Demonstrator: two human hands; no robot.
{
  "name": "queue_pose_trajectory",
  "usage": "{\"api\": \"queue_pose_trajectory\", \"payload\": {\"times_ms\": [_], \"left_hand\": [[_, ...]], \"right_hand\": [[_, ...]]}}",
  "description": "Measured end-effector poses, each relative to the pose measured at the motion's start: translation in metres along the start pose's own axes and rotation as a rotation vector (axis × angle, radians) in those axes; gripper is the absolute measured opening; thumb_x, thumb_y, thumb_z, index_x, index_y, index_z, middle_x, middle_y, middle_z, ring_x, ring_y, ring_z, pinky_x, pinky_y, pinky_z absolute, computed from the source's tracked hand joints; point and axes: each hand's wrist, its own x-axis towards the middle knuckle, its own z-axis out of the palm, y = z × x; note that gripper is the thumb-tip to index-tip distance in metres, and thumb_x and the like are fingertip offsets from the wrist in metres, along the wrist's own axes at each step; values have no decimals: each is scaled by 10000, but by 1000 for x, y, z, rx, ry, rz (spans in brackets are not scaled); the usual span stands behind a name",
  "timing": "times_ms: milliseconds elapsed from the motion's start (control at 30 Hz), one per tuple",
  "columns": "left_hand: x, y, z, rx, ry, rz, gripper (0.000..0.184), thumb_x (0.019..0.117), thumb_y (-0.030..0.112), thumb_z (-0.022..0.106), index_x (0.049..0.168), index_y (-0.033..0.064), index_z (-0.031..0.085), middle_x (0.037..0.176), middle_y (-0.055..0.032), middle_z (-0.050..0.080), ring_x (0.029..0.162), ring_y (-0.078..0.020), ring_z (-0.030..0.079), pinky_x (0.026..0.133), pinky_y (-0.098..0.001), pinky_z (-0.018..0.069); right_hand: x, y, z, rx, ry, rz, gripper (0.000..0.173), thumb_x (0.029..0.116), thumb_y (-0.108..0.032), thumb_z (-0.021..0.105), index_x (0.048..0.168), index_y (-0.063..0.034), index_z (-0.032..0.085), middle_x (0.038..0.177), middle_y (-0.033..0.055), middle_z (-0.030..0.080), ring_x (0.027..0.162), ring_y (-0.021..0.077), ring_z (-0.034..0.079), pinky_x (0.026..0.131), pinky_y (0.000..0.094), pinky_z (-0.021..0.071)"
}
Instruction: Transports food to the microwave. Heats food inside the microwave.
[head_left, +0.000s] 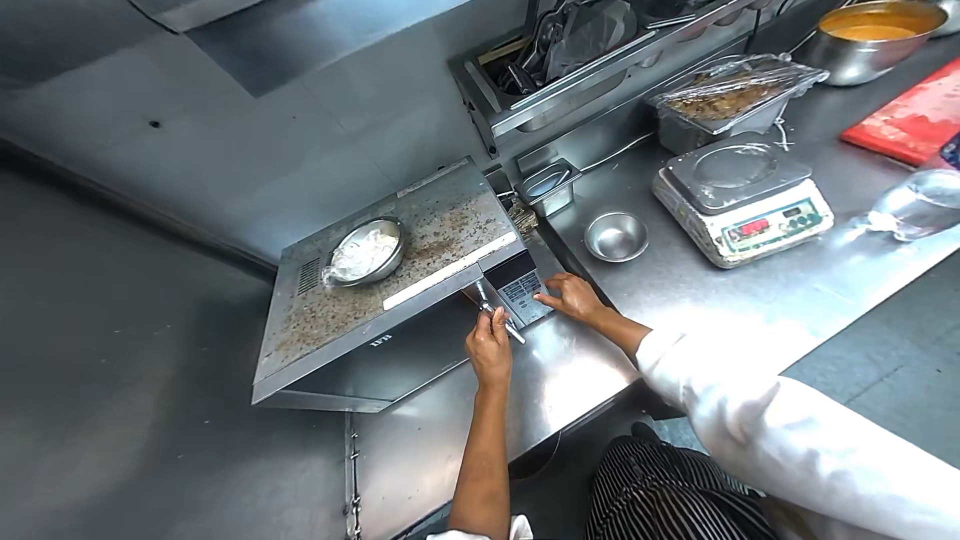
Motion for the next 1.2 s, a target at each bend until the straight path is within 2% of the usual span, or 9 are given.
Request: {"api": "queue_pose_trajectory", "payload": {"times_ms": [267,333,567,733,800,900,1000,1100,1200], "left_hand": [[0,3,1,10,8,-18,302,1063,206,534,979,-27,706,840,-138,718,639,-234,658,619,-428,551],[1,3,1,15,-2,-11,305,1064,192,525,986,-44,703,865,-161,728,667,-270,683,643,-465,569],[-1,3,2,13,13,-14,314,1066,211,527,982,-32,706,827,-152,707,628,-253,649,610,-451,545],[0,1,2,8,23,4,315,1065,213,524,975,-32,700,829,-151,709,633,-249,645,622,-451,538],[-1,0,3,6,24,-1,306,1064,211,531,980,-29,702,832,-151,709,633,-249,646,620,-451,539],[-2,-1,4,14,46,-3,315,1064,230,535,968,-19,704,827,-146,712,639,-255,649,626,-455,539],[-3,0,6,17,64,11,328,1062,238,532,971,-25,706,845,-157,721,717,-296,685,692,-507,548],[-3,-1,7,20,68,9,333,1059,243,534,972,-25,712,856,-155,725,733,-298,690,704,-517,550],[-2,-1,8,44,76,7,339,1054,237,525,945,-26,708,838,-148,728,724,-290,697,695,-500,556]], "right_hand": [[-1,-4,-3,-5,14,-4,478,995,-429,633,1135,14,745,1136,210,726,1138,372,672,989,537,510],[0,-6,-4,26,6,26,472,986,-420,649,1155,10,743,1149,209,721,1149,370,664,1000,538,505],[2,-4,-4,98,-8,76,464,967,-420,685,1143,5,748,1142,214,720,1121,374,676,981,561,509],[7,-4,-9,106,-59,158,504,937,-485,707,1192,-52,742,1186,191,705,1137,362,663,963,588,506],[3,0,-6,60,-89,195,606,909,-548,712,1287,-74,700,1278,181,678,1215,355,632,1007,583,489],[-10,5,17,-62,-164,192,910,821,-626,761,1496,-73,505,1431,187,591,1354,346,538,1134,539,407],[-22,3,44,-70,-157,269,1053,795,-572,816,1569,-30,352,1456,236,534,1359,380,517,1135,525,406],[-22,-3,67,-23,-16,336,973,807,-457,846,1527,14,391,1406,266,545,1306,406,547,1089,524,446],[-20,0,79,-55,94,338,864,821,-455,838,1458,16,493,1368,256,580,1271,411,568,1045,542,463]]}}
